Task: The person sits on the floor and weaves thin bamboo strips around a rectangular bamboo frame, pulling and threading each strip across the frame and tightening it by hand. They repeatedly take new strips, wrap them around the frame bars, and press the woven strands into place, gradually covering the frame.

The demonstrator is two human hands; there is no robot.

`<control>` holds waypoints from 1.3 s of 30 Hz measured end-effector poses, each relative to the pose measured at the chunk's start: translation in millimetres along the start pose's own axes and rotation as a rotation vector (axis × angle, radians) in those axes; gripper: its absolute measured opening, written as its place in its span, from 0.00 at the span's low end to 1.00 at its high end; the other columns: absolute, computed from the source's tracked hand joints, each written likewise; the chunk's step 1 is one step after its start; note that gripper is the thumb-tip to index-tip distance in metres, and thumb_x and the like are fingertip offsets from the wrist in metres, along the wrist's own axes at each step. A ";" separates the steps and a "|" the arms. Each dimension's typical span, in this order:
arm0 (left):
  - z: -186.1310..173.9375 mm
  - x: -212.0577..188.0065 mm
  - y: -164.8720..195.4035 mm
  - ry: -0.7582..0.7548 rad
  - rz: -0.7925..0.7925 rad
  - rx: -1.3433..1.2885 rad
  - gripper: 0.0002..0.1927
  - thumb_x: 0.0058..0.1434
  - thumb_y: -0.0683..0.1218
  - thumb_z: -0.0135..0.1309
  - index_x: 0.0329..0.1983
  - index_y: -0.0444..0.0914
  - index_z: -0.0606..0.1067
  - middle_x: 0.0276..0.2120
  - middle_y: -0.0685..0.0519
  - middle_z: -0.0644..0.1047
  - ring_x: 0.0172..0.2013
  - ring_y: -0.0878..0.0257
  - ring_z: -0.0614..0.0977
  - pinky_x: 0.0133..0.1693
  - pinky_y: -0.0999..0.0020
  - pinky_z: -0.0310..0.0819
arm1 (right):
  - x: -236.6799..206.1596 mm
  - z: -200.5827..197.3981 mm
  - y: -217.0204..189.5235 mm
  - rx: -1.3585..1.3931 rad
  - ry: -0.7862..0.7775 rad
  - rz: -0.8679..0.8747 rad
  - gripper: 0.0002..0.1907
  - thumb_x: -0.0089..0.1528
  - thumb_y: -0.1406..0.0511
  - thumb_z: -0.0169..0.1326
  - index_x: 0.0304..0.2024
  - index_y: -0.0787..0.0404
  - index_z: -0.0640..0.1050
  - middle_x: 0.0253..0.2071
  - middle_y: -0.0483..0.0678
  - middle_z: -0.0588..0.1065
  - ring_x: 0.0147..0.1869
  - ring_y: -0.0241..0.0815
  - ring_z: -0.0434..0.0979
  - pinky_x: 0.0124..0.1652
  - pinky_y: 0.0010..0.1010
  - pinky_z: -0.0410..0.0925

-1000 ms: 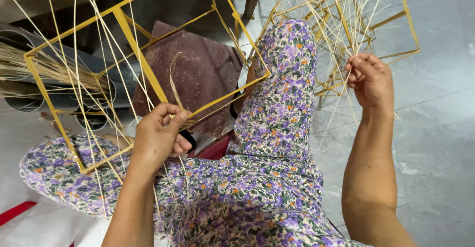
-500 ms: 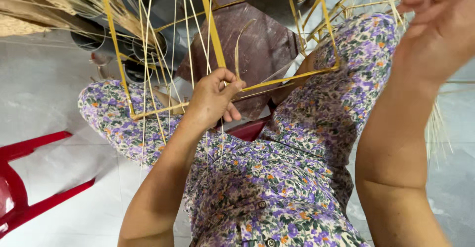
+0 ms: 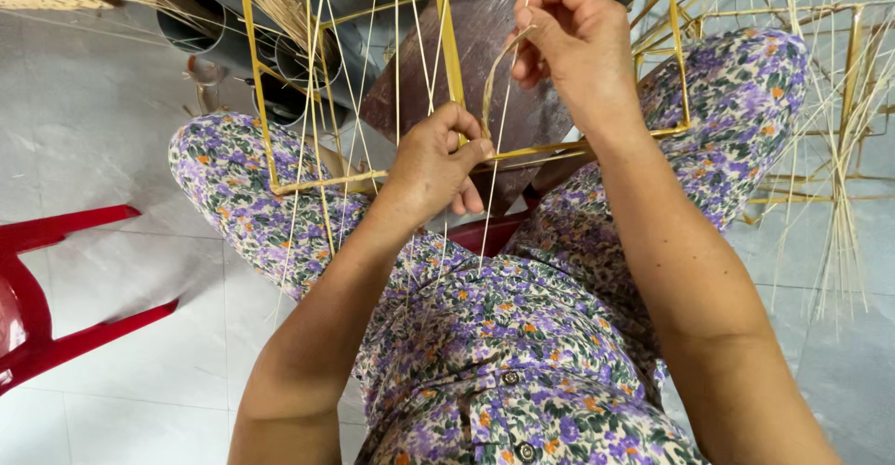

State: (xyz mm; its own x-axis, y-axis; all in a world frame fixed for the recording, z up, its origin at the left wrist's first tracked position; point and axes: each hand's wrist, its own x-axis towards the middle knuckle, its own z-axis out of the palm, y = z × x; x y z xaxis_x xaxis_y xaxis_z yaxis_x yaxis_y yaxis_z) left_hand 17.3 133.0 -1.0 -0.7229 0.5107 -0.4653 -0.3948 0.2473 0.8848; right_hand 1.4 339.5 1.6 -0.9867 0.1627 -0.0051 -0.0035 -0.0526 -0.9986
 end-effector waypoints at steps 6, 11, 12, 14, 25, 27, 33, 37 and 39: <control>2.5 0.1 2.5 0.026 -0.024 -0.015 0.11 0.66 0.40 0.53 0.48 0.35 0.66 0.26 0.47 0.79 0.13 0.63 0.80 0.09 0.72 0.66 | -9.6 13.3 5.1 -0.018 -0.013 0.063 0.02 0.72 0.70 0.53 0.45 0.63 0.75 0.31 0.45 0.77 0.28 0.31 0.77 0.26 0.24 0.71; 3.1 -1.4 2.8 0.037 -0.017 -0.008 0.12 0.66 0.40 0.53 0.48 0.34 0.65 0.29 0.45 0.82 0.12 0.63 0.79 0.09 0.72 0.65 | -28.6 8.9 -3.3 -0.010 0.009 0.039 0.06 0.72 0.70 0.52 0.51 0.62 0.75 0.37 0.43 0.78 0.31 0.30 0.79 0.30 0.22 0.73; 3.0 -1.6 3.2 0.041 -0.013 -0.007 0.12 0.66 0.39 0.53 0.49 0.34 0.65 0.29 0.45 0.82 0.12 0.63 0.79 0.09 0.72 0.65 | -39.4 3.6 -6.6 -0.023 0.043 0.022 0.05 0.72 0.70 0.52 0.51 0.62 0.75 0.37 0.43 0.79 0.32 0.30 0.79 0.31 0.22 0.73; 3.2 -2.1 3.8 0.051 -0.013 -0.005 0.13 0.66 0.39 0.53 0.50 0.34 0.65 0.28 0.44 0.81 0.13 0.64 0.80 0.09 0.72 0.66 | -67.5 -7.2 -12.0 -0.070 0.074 0.048 0.05 0.74 0.67 0.52 0.46 0.63 0.76 0.35 0.44 0.78 0.30 0.31 0.76 0.29 0.22 0.70; 7.4 -5.0 7.0 0.095 0.018 0.015 0.20 0.65 0.38 0.51 0.59 0.37 0.61 0.31 0.44 0.83 0.12 0.65 0.79 0.09 0.72 0.67 | -138.2 18.1 41.6 0.290 -0.280 0.617 0.13 0.70 0.60 0.53 0.36 0.62 0.77 0.31 0.46 0.80 0.26 0.28 0.69 0.25 0.20 0.61; 7.8 -4.4 10.1 0.106 0.000 0.026 0.24 0.65 0.37 0.51 0.63 0.38 0.60 0.32 0.45 0.83 0.12 0.65 0.79 0.09 0.72 0.66 | -137.0 13.0 43.5 0.393 -0.299 0.618 0.13 0.69 0.60 0.53 0.35 0.62 0.78 0.28 0.46 0.77 0.23 0.29 0.66 0.23 0.20 0.58; 5.3 -8.2 16.5 0.090 -0.041 0.191 0.39 0.66 0.39 0.52 0.76 0.49 0.49 0.24 0.47 0.80 0.13 0.66 0.80 0.11 0.72 0.74 | -140.8 9.6 43.8 0.340 -0.339 0.616 0.14 0.69 0.60 0.53 0.32 0.62 0.77 0.26 0.45 0.76 0.23 0.30 0.65 0.24 0.21 0.58; 4.3 -7.5 16.5 0.071 -0.028 0.133 0.42 0.66 0.38 0.52 0.77 0.52 0.48 0.23 0.49 0.79 0.13 0.66 0.80 0.12 0.72 0.74 | -148.7 9.5 43.7 0.265 -0.390 0.593 0.15 0.71 0.60 0.53 0.33 0.63 0.77 0.28 0.45 0.77 0.25 0.29 0.67 0.27 0.21 0.61; 3.1 -5.1 16.1 0.058 -0.041 0.126 0.42 0.66 0.38 0.52 0.77 0.53 0.47 0.23 0.51 0.80 0.13 0.66 0.80 0.11 0.72 0.74 | -147.5 5.6 44.0 0.210 -0.398 0.609 0.15 0.71 0.61 0.52 0.37 0.65 0.80 0.29 0.46 0.78 0.27 0.30 0.70 0.28 0.21 0.62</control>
State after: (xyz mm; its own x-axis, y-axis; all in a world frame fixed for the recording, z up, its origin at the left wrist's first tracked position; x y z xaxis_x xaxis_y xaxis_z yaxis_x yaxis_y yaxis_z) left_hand 16.4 136.9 15.6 -0.7407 0.4507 -0.4983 -0.3530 0.3700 0.8594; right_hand 145.9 307.7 -41.3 -0.8082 -0.3210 -0.4937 0.5695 -0.2123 -0.7941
